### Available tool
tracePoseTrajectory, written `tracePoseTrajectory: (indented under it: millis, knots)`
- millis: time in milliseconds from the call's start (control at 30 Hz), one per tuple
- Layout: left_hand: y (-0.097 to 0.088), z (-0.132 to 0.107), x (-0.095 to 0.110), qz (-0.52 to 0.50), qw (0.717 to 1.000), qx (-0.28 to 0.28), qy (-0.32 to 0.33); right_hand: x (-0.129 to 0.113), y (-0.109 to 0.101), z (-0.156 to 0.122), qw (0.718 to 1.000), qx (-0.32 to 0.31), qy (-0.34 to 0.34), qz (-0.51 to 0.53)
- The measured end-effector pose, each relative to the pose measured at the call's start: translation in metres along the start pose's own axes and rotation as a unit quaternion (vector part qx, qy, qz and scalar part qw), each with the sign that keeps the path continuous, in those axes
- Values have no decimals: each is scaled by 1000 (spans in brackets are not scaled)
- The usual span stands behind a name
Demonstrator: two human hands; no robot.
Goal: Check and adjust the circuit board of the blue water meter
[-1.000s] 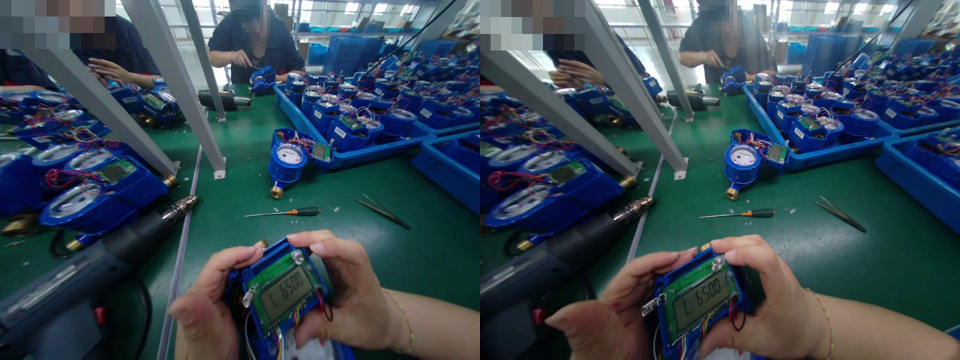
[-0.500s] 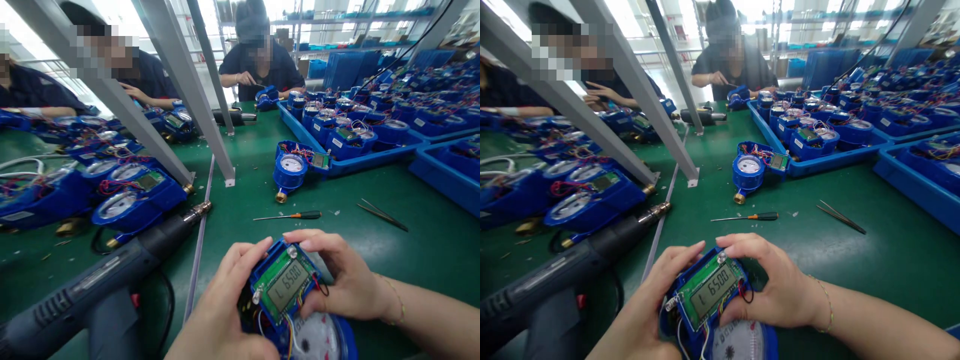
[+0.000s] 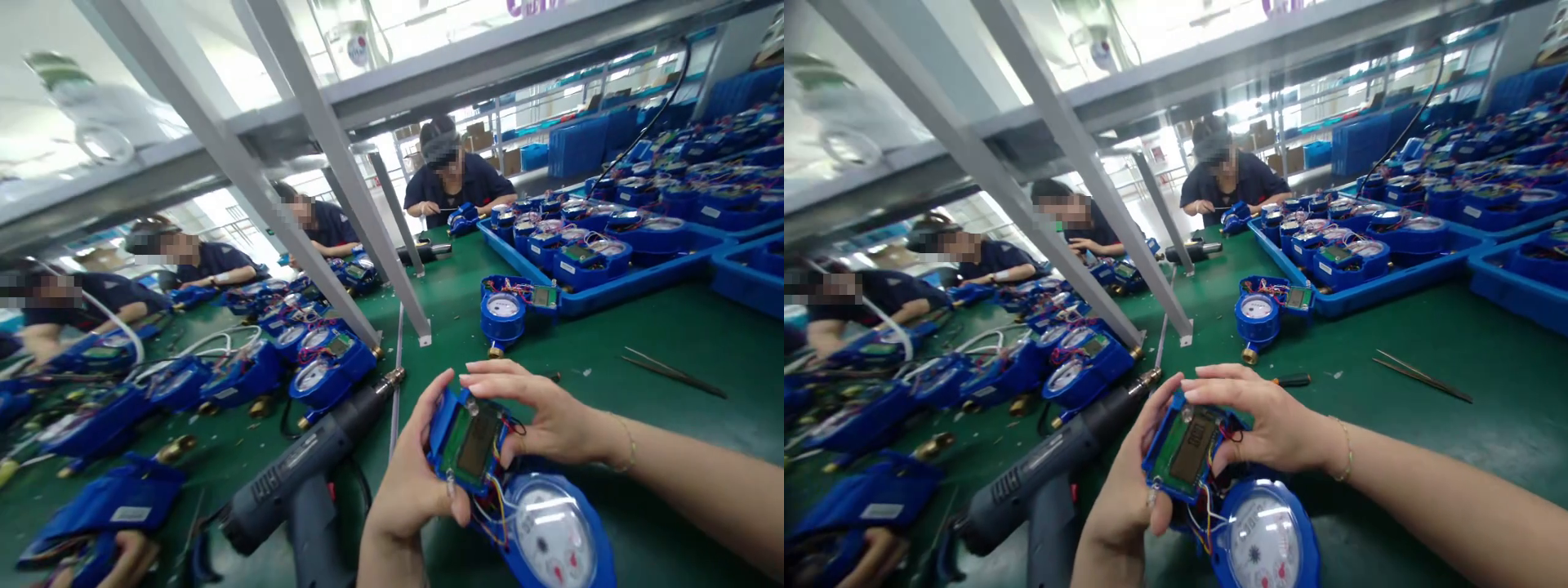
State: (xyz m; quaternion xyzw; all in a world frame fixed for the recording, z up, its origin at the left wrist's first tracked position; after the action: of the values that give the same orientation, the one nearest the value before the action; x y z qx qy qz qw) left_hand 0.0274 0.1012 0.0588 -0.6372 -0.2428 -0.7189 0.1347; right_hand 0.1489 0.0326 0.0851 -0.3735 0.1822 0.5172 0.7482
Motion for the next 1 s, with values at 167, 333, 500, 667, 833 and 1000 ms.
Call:
tracePoseTrajectory:
  millis: [167,333,500,667,833,1000]
  knots:
    - [-20,-14,2,-103,985,136,8,3,4,1,999,28,18,-35]
    - [-11,-29,9,-184,958,220,13,2,11,0,998,16,60,-30]
    - [19,-30,-4,-309,922,232,-16,11,16,0,989,51,138,13]
    - [35,-21,4,-257,951,172,27,-1,14,5,988,91,121,-6]
    - [28,-15,10,-322,929,182,-11,9,3,-16,986,66,128,-79]
    - [6,-11,8,-302,929,210,40,81,-23,-70,890,-32,220,-398]
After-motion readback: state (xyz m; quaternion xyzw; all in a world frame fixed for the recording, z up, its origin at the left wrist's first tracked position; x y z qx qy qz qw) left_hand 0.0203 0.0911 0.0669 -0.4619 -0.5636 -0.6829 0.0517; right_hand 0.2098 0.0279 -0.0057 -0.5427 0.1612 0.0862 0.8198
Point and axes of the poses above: each hand's wrist, its own z-axis towards the middle knuckle, its own y-axis out of the palm, x = y × z, the point moved 8 cm from there along z, towards the middle knuckle, and after that the axes turned 5 degrees about -z, right-handed, at the moved point
